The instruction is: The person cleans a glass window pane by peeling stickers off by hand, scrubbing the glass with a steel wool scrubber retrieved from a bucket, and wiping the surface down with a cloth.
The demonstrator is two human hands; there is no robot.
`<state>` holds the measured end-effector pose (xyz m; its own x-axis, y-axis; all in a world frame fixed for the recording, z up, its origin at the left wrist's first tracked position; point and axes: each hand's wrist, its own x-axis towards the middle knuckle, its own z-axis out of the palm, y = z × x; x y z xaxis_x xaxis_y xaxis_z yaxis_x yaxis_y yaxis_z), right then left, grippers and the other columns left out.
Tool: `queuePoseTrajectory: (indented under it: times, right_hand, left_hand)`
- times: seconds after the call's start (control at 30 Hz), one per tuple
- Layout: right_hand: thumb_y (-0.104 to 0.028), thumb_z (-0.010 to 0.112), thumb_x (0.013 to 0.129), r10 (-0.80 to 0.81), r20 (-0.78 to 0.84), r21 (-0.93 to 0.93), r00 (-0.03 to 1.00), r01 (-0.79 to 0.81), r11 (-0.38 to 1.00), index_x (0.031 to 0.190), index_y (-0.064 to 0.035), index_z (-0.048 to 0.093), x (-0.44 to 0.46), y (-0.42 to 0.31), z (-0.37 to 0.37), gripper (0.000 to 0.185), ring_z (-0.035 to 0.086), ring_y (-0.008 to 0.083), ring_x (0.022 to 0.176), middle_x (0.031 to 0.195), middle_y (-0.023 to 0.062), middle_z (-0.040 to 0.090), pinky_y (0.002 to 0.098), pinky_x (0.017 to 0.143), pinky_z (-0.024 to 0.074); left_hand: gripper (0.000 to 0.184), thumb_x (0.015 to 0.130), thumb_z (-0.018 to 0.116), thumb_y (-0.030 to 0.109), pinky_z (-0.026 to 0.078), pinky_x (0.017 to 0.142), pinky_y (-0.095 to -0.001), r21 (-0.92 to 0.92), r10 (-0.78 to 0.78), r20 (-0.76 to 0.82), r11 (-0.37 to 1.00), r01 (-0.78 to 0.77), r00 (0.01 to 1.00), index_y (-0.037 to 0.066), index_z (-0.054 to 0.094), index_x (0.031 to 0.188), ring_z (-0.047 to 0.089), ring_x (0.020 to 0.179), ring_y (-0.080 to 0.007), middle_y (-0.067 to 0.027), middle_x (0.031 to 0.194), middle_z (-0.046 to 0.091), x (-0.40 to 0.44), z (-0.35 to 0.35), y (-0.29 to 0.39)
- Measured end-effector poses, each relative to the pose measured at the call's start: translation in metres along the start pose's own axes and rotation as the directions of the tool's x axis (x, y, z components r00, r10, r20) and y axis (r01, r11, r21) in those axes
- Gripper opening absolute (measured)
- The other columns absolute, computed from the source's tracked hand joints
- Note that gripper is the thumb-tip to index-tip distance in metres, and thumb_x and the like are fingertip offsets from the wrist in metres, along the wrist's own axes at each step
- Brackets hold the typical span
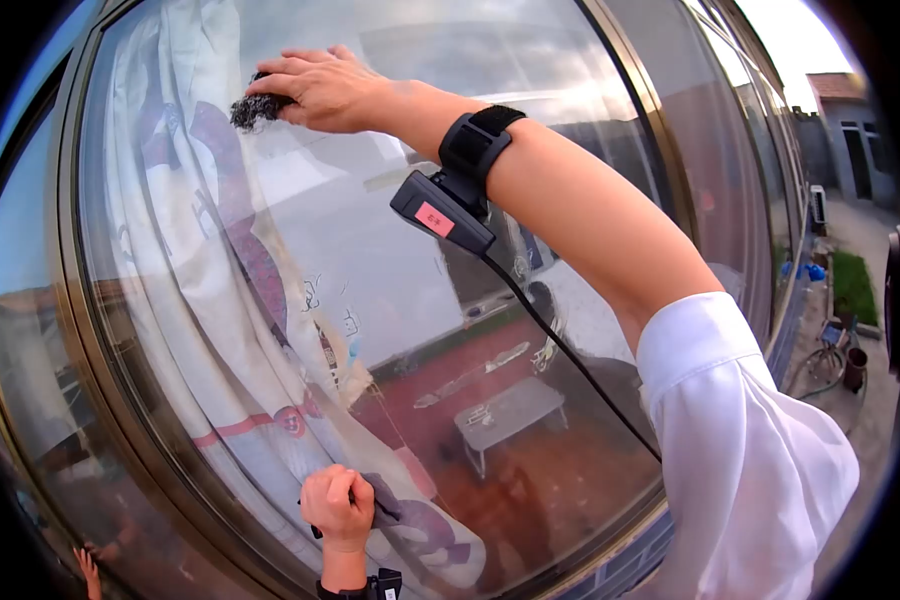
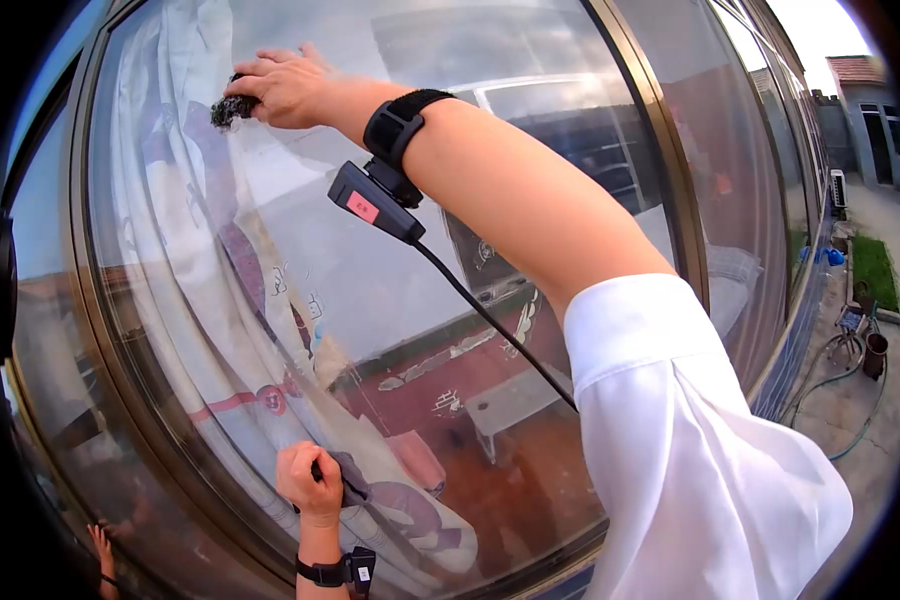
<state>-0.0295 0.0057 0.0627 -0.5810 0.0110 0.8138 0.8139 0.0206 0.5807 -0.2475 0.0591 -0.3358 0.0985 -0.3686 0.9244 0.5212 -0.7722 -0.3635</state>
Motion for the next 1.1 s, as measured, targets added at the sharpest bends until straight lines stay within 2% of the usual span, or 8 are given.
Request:
queuePoseTrajectory:
  times: [0.13,0.2,0.37,0.53,0.67,0.83,0.97,1.1]
  right_hand:
    - [-0.032,0.053,0.092,0.225,-0.098,-0.120,0.969,-0.236,0.964,0.136,-0.0337,0.049,0.013,0.065,-0.019,0.044,0.030,0.0229,0.140,0.150,-0.0032,0.038,0.0588,0.108,0.0243]
    - [-0.034,0.054,0.094,0.302,-0.094,-0.189,0.949,-0.314,0.930,0.137,-0.0288,0.048,-0.010,0.082,-0.032,0.044,0.033,0.0261,0.138,0.147,-0.0004,0.040,0.0480,0.108,0.0296]
    - [-0.013,0.060,0.086,-0.091,0.162,0.144,0.983,0.068,0.987,0.130,-0.0174,0.051,-0.174,-0.006,-0.078,0.046,0.028,0.0280,0.140,0.148,0.0060,0.037,0.0515,0.109,0.0259]
    - [-0.023,0.056,0.091,-0.478,0.419,0.397,0.772,0.317,0.861,0.130,-0.0205,0.053,-0.335,-0.072,-0.112,0.040,0.021,0.0239,0.145,0.154,0.0037,0.031,0.0540,0.114,0.0207]
    - [-0.023,0.059,0.091,-0.370,0.354,0.248,0.859,0.295,0.923,0.130,-0.0214,0.051,-0.293,-0.020,-0.117,0.040,0.025,0.0231,0.143,0.150,0.0036,0.035,0.0548,0.113,0.0222]
    - [-0.021,0.062,0.088,0.133,0.078,-0.086,0.988,-0.127,0.988,0.138,-0.0235,0.044,-0.212,0.074,-0.110,0.053,0.027,0.0267,0.140,0.150,0.0055,0.034,0.0512,0.108,0.0278]
    - [-0.020,0.065,0.086,-0.081,0.190,0.102,0.978,0.062,0.993,0.137,-0.0235,0.045,-0.255,0.040,-0.111,0.055,0.028,0.0267,0.139,0.151,0.0050,0.033,0.0528,0.107,0.0286]
    - [-0.022,0.068,0.082,-0.332,0.347,0.305,0.877,0.229,0.924,0.133,-0.0260,0.049,-0.328,0.011,-0.129,0.055,0.024,0.0253,0.143,0.154,0.0020,0.029,0.0562,0.111,0.0226]
  left_hand:
    - [0.020,0.081,0.061,0.001,0.045,0.054,-0.0359,-0.007,0.001,0.049,1.000,0.000,0.999,0.009,0.051,0.096,0.057,0.064,-0.0259,-0.0075,0.079,0.059,0.000,-0.001,-0.002]
    - [0.019,0.081,0.061,0.001,0.045,0.055,-0.0359,-0.018,0.005,0.056,1.000,-0.004,0.998,0.009,0.051,0.096,0.057,0.064,-0.0262,-0.0077,0.079,0.059,-0.001,-0.001,-0.003]
    - [0.015,0.084,0.057,-0.003,0.046,0.058,-0.0384,-0.025,-0.011,0.091,1.000,0.014,0.996,0.004,0.050,0.095,0.055,0.067,-0.0305,-0.0125,0.078,0.057,-0.002,-0.005,0.003]
    - [0.016,0.083,0.055,-0.005,0.046,0.058,-0.0403,0.001,0.009,0.114,1.000,-0.009,0.993,0.003,0.049,0.095,0.055,0.067,-0.0316,-0.0145,0.079,0.056,-0.003,-0.003,0.003]
    - [0.017,0.083,0.056,-0.006,0.046,0.059,-0.0401,0.026,-0.012,0.129,1.000,0.009,0.992,0.002,0.048,0.095,0.055,0.067,-0.0324,-0.0153,0.079,0.056,-0.005,-0.003,0.003]
    - [0.016,0.082,0.057,-0.007,0.046,0.059,-0.0399,0.082,-0.031,0.115,0.996,0.021,0.993,0.002,0.052,0.094,0.056,0.068,-0.0326,-0.0146,0.079,0.057,-0.001,0.004,0.016]
    - [0.018,0.079,0.061,-0.005,0.046,0.055,-0.0369,0.096,-0.015,0.224,0.995,-0.007,0.974,0.005,0.057,0.093,0.058,0.064,-0.0287,-0.0110,0.077,0.060,0.041,0.012,0.030]
    - [0.022,0.074,0.064,-0.010,0.046,0.054,-0.0312,-0.187,0.132,0.100,0.976,-0.112,0.986,0.003,0.062,0.093,0.059,0.064,-0.0245,-0.0108,0.081,0.064,0.181,0.054,0.067]
